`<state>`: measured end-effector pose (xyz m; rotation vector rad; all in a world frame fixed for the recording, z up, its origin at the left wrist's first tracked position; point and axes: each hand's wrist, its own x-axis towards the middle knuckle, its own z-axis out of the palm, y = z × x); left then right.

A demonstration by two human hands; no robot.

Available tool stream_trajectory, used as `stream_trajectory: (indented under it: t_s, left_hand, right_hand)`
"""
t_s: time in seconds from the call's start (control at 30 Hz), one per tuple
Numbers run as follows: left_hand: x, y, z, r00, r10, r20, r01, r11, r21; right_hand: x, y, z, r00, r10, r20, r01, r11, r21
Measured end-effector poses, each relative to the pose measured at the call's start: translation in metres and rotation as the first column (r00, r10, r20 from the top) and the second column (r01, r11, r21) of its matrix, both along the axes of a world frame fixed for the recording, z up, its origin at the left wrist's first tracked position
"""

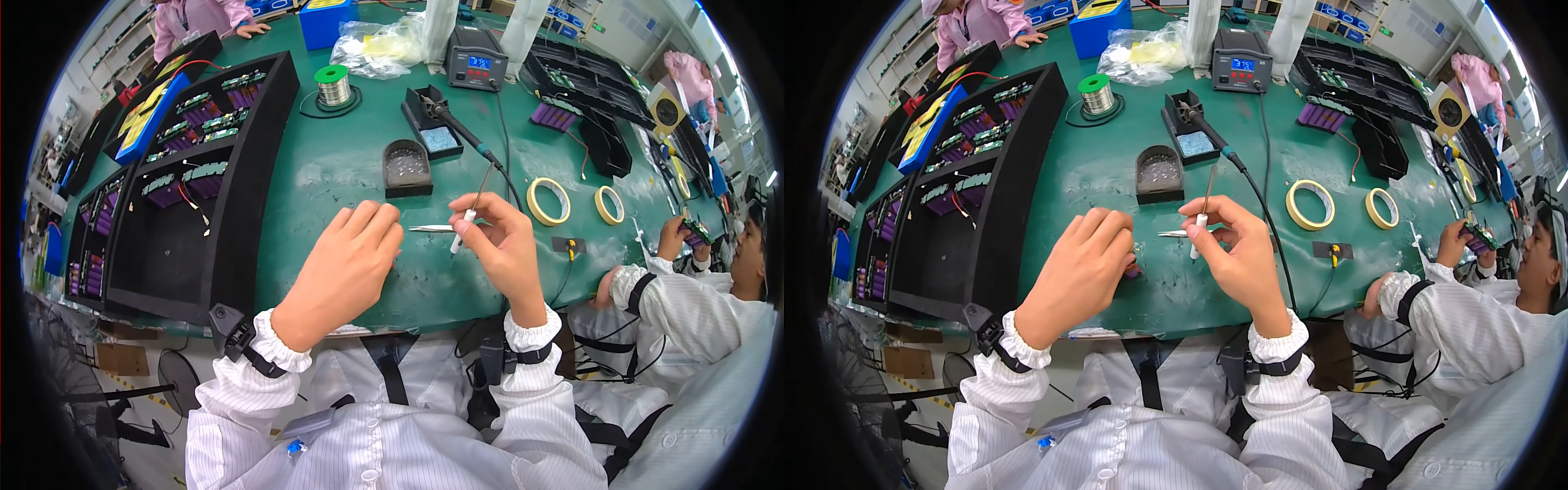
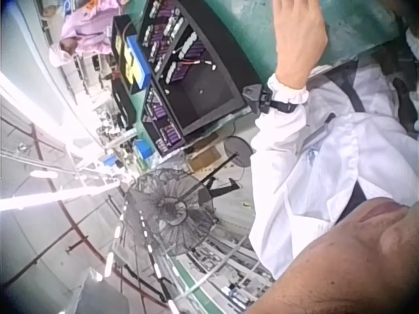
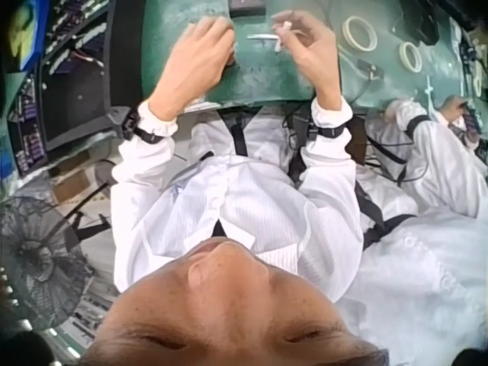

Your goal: Manually assemble a circuit board onto a battery pack assembly and use tools to adjust components.

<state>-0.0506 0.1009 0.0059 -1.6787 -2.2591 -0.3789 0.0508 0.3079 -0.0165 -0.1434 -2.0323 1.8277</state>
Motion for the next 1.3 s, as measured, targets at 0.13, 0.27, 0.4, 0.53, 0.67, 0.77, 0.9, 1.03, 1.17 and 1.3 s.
stream_trajectory:
  t_s: [0.13, 0.27, 0.4, 0.53, 0.67, 0.77, 0.9, 1.03, 1.17, 1.3]
  left_hand:
    - [0.003, 0.004, -0.006, 0.991, 0.042, -0.131, -0.042, 0.999, -0.003]
    - [0.002, 0.006, -0.005, 0.995, 0.037, -0.093, -0.037, 0.999, 0.007]
    - [-0.002, -0.003, 0.004, 0.998, 0.019, 0.067, -0.024, 0.997, 0.071]
    - [-0.005, -0.012, 0.013, 0.974, -0.054, 0.219, 0.021, 0.988, 0.15]
    - [-0.007, -0.011, 0.007, 0.969, -0.098, 0.227, 0.061, 0.984, 0.165]
    - [-0.008, -0.009, 0.006, 0.966, -0.104, 0.237, 0.067, 0.985, 0.16]
    - [-0.004, -0.007, 0.003, 0.992, -0.069, 0.108, 0.064, 0.997, 0.046]
    - [-0.001, -0.005, -0.001, 0.996, -0.042, -0.08, 0.04, 0.999, -0.024]
    - [0.001, 0.001, -0.005, 0.994, -0.03, -0.107, 0.028, 0.999, -0.023]
    - [0.001, 0.007, -0.009, 0.986, 0.017, -0.164, -0.028, 0.997, -0.068]
  right_hand:
    - [-0.002, -0.009, 0.003, 1.0, 0.026, -0.001, -0.026, 1.0, -0.015]
    - [-0.003, -0.012, 0.003, 0.999, 0.042, -0.002, -0.042, 0.999, -0.024]
    - [-0.001, -0.014, 0.003, 0.999, 0.035, 0.006, -0.034, 0.999, -0.041]
    - [0.001, -0.015, 0.004, 0.999, 0.044, -0.008, -0.044, 0.998, -0.039]
    - [0.002, -0.015, 0.006, 0.998, 0.055, 0.013, -0.054, 0.998, -0.04]
    - [0.002, -0.017, 0.007, 0.999, 0.048, -0.007, -0.048, 0.998, -0.044]
    - [0.001, -0.015, 0.008, 0.998, 0.067, -0.007, -0.067, 0.997, -0.05]
    - [0.0, -0.016, 0.006, 0.998, 0.06, -0.008, -0.061, 0.997, -0.057]
    - [-0.001, -0.017, 0.006, 0.998, 0.069, -0.013, -0.069, 0.996, -0.061]
    - [-0.001, -0.016, 0.005, 0.997, 0.068, -0.03, -0.07, 0.996, -0.052]
